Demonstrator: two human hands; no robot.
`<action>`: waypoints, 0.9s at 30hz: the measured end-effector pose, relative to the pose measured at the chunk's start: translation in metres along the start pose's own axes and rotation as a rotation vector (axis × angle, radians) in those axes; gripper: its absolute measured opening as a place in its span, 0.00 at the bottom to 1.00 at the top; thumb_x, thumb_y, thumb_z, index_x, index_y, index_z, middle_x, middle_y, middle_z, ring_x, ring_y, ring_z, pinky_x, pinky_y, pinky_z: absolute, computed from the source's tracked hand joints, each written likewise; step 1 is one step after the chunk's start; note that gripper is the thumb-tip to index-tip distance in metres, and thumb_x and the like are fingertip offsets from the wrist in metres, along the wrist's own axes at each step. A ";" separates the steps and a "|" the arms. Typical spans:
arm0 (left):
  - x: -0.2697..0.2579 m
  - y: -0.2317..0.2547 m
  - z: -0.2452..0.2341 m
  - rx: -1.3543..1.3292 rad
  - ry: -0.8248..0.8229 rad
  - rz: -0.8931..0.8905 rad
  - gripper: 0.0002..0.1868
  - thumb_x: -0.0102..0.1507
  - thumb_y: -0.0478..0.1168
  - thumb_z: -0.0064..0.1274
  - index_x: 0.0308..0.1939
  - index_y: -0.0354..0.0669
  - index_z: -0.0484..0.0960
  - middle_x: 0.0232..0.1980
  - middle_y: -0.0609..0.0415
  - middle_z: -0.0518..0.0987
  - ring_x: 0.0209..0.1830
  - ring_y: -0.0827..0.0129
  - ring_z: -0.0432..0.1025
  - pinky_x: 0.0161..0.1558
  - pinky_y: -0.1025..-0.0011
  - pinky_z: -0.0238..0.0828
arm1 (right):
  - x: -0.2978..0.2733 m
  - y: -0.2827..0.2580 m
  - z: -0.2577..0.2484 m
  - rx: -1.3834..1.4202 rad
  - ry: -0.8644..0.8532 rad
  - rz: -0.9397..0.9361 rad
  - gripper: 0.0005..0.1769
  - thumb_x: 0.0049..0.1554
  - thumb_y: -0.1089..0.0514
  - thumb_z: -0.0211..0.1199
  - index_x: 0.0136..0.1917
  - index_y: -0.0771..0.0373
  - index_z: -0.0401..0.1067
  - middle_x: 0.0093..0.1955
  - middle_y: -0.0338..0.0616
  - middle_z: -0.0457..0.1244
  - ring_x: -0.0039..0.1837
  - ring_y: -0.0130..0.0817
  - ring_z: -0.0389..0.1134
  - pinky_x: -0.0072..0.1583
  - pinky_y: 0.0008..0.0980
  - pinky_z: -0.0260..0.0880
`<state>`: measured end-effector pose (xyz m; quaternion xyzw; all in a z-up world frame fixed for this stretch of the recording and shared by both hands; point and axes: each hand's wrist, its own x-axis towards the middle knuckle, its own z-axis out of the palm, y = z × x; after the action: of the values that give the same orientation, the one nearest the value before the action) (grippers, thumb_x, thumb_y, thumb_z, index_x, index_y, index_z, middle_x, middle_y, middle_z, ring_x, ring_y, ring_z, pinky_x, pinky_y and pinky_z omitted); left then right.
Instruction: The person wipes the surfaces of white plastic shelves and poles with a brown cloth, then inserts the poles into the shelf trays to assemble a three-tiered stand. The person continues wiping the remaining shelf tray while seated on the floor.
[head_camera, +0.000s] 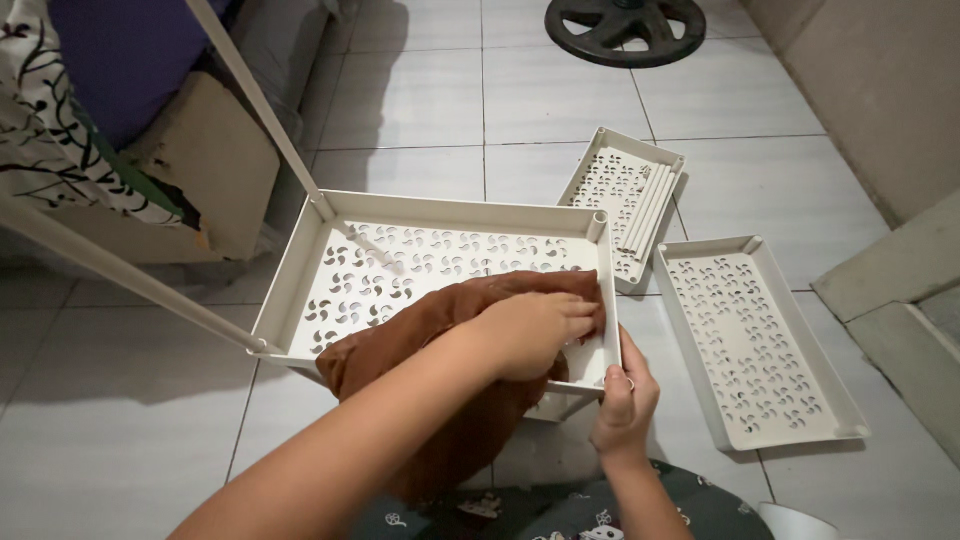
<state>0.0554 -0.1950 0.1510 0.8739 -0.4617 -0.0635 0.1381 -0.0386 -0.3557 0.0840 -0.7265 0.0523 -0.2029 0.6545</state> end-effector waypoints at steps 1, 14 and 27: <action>0.000 0.000 0.002 0.030 0.029 0.004 0.31 0.56 0.38 0.56 0.66 0.43 0.74 0.74 0.52 0.67 0.75 0.60 0.60 0.70 0.63 0.58 | 0.000 0.000 0.000 -0.016 0.008 0.021 0.40 0.55 0.49 0.45 0.73 0.78 0.66 0.50 0.58 0.68 0.47 0.39 0.62 0.51 0.32 0.64; 0.070 -0.002 0.010 0.252 0.150 -0.448 0.23 0.66 0.40 0.47 0.66 0.47 0.74 0.72 0.57 0.69 0.75 0.64 0.60 0.68 0.56 0.61 | -0.002 -0.016 0.004 -0.087 -0.024 -0.303 0.36 0.62 0.53 0.42 0.78 0.75 0.58 0.58 0.49 0.60 0.57 0.33 0.60 0.57 0.30 0.59; 0.049 -0.023 0.019 0.221 0.217 -0.479 0.31 0.63 0.42 0.48 0.72 0.46 0.66 0.78 0.55 0.60 0.77 0.63 0.55 0.70 0.54 0.54 | -0.004 -0.039 0.004 -0.194 -0.055 -0.444 0.19 0.61 0.58 0.45 0.64 0.67 0.64 0.81 0.65 0.50 0.63 0.37 0.65 0.55 0.30 0.68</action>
<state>0.0961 -0.2264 0.1267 0.9695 -0.2288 0.0506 0.0716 -0.0482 -0.3449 0.1205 -0.7849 -0.1071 -0.3159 0.5221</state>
